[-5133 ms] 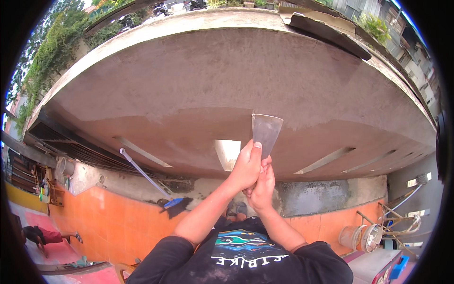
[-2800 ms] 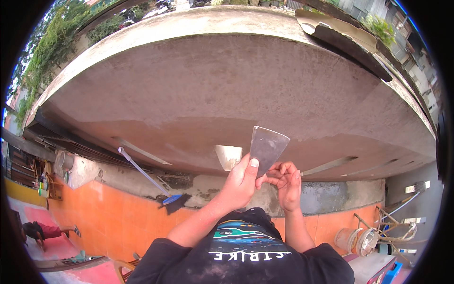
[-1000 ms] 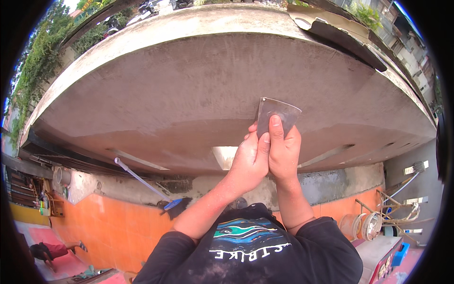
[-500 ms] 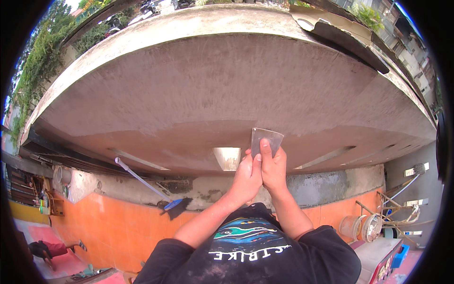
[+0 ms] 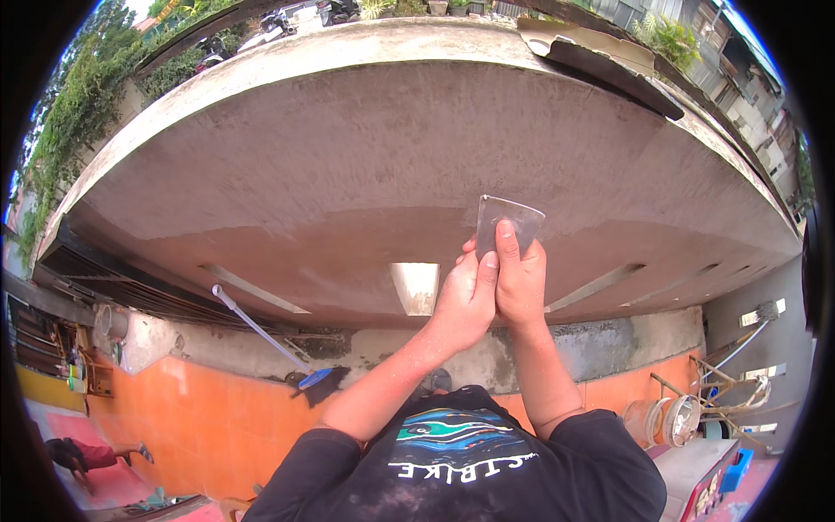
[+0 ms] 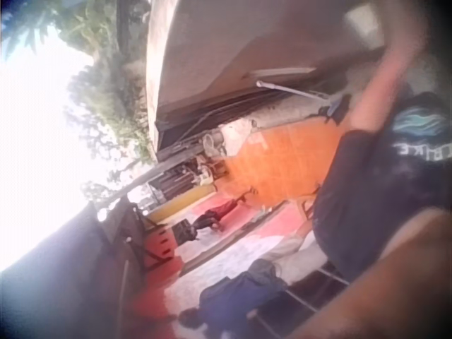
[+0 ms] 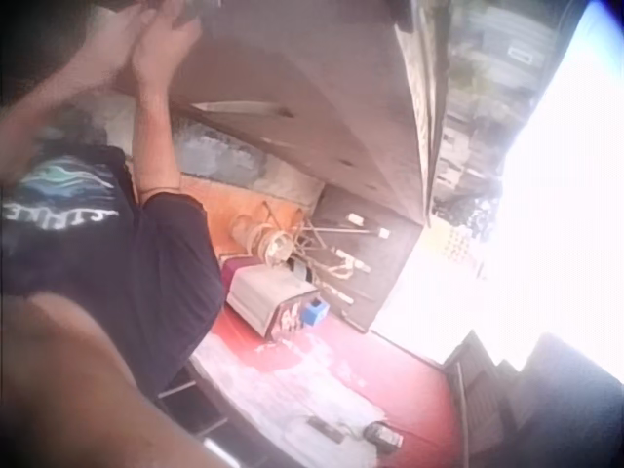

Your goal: The person smooths a freshly plastered ceiling using a metal trowel. They repeatedly scrape and level the wet surface with both hands, working across the curved ceiling area.

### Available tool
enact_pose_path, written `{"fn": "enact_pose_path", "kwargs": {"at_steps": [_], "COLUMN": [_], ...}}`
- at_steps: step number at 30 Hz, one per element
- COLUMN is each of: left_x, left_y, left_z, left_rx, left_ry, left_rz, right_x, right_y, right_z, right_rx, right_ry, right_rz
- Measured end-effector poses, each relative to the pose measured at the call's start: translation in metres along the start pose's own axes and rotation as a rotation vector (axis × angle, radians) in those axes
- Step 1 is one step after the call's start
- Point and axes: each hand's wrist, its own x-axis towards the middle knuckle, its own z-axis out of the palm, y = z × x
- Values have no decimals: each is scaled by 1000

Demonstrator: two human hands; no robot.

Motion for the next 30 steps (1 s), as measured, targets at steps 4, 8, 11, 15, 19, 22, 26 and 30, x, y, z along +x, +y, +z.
{"fn": "enact_pose_path", "kwargs": {"at_steps": [4, 8, 11, 15, 19, 22, 26, 30], "left_x": [-17, -16, -13, -5, 9, 16, 0, -15], "left_y": [-38, -52, -51, -43, -21, -1, -3, -34], "left_z": [0, -3, -4, -5, -10, -13, -5, -4], "left_rx": [95, 46, 11, 112, 216, 160, 101, 77], "left_ry": [40, 117, 107, 135, 157, 92, 71, 125], "left_rz": [-91, -159, -146, -42, 167, 167, 51, -138], "right_x": [-14, -7, -3, 1, 13, 23, 7, -5], "right_y": [39, 58, 59, 48, 21, -1, 7, 44], "right_z": [-12, -20, -18, -8, 4, 6, 0, -10], "right_rx": [-90, -113, -126, -166, -83, -36, -90, -159], "right_ry": [15, 10, 20, 79, 16, -51, -33, -6], "right_rz": [108, 176, 171, 194, 72, 21, 50, 163]}}
